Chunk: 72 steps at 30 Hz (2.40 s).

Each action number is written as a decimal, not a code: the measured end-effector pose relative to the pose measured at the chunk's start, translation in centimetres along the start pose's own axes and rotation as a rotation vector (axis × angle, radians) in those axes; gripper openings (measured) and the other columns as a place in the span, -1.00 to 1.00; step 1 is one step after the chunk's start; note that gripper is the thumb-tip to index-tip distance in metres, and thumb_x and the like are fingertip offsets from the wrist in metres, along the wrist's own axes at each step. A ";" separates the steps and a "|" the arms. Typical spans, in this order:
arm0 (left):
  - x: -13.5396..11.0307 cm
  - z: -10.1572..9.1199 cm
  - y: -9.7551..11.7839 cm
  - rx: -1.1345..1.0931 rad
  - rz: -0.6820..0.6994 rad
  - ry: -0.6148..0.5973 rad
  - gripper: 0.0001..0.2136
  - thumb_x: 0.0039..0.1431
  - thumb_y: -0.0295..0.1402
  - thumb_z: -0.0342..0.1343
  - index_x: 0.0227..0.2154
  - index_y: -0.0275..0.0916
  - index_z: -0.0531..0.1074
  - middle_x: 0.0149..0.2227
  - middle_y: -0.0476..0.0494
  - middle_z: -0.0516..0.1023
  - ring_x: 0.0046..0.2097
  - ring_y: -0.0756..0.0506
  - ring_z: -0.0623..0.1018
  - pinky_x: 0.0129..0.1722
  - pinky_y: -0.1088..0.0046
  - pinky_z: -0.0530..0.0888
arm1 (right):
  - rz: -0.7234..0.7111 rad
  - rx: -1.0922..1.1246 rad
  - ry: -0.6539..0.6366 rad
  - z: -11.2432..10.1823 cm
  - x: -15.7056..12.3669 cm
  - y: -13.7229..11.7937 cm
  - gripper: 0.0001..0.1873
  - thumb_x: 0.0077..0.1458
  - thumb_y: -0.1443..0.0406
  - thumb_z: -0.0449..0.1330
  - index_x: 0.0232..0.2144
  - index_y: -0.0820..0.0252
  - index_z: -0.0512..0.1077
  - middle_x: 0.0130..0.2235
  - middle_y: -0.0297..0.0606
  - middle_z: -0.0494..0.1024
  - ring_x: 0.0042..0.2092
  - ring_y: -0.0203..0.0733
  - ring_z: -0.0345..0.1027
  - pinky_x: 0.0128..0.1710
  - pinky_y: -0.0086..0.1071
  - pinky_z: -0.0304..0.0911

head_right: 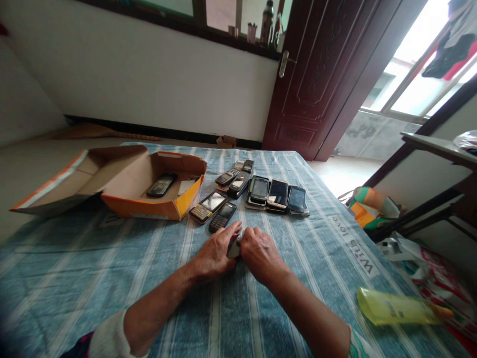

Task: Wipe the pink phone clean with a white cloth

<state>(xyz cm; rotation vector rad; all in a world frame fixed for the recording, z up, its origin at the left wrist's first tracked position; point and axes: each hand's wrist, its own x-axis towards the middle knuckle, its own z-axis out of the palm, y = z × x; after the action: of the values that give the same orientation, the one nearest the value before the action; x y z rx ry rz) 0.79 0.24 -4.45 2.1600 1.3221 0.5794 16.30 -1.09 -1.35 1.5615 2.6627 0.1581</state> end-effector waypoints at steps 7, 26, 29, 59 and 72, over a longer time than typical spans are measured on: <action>0.0 0.1 0.0 0.014 -0.007 0.008 -0.22 -0.14 -0.44 0.15 0.24 -0.35 0.08 0.10 -0.36 0.40 0.09 -0.27 0.42 0.09 0.23 0.38 | 0.005 -0.005 0.037 0.5 -0.2 -0.1 -0.81 0.18 0.47 0.05 -0.26 0.27 0.46 -0.26 -0.16 0.46 -0.26 -0.13 0.30 -0.40 -0.36 0.11; -0.2 -0.9 1.1 0.033 -0.019 -0.045 -0.24 -0.17 -0.47 0.13 0.21 -0.33 0.12 0.13 -0.29 0.39 0.10 -0.26 0.40 0.12 0.24 0.34 | 0.126 0.342 0.238 0.8 -2.7 1.9 -0.65 0.27 0.39 -0.04 0.07 0.13 0.33 -0.24 -0.23 0.42 -0.26 -0.24 0.30 -0.31 -0.45 0.14; -0.2 -0.6 0.7 0.028 -0.010 -0.023 -0.27 -0.11 -0.41 0.15 0.21 -0.35 0.12 0.10 -0.32 0.40 0.09 -0.26 0.41 0.10 0.23 0.35 | 0.110 0.239 0.079 -0.1 -2.2 0.8 -0.65 0.24 0.42 -0.02 0.02 0.06 0.36 -0.18 -0.24 0.40 -0.25 -0.22 0.30 -0.36 -0.44 0.09; 0.0 -0.3 0.3 0.067 0.006 -0.024 -0.28 -0.11 -0.42 0.14 0.21 -0.27 0.15 0.06 -0.24 0.43 0.05 -0.24 0.43 0.07 0.28 0.37 | 0.074 -0.005 0.056 0.8 -1.9 -0.4 -0.76 0.20 0.49 -0.02 -0.23 0.25 0.42 -0.26 -0.16 0.44 -0.26 -0.10 0.32 -0.39 -0.33 0.14; -0.1 -0.6 0.4 0.074 -0.006 -0.046 -0.24 -0.19 -0.45 0.15 0.19 -0.32 0.17 0.07 -0.30 0.42 0.08 -0.27 0.41 0.06 0.24 0.38 | 0.082 0.168 -0.041 -1.1 0.7 1.0 -0.74 0.16 0.47 -0.01 -0.32 0.24 0.48 -0.25 -0.19 0.45 -0.35 -0.25 0.31 -0.41 -0.41 0.08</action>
<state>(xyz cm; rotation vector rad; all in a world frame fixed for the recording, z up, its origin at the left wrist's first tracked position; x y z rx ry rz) 0.67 0.10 -3.72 2.2144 1.3443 0.4829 16.76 -0.07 -0.08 1.7018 2.6428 -0.0960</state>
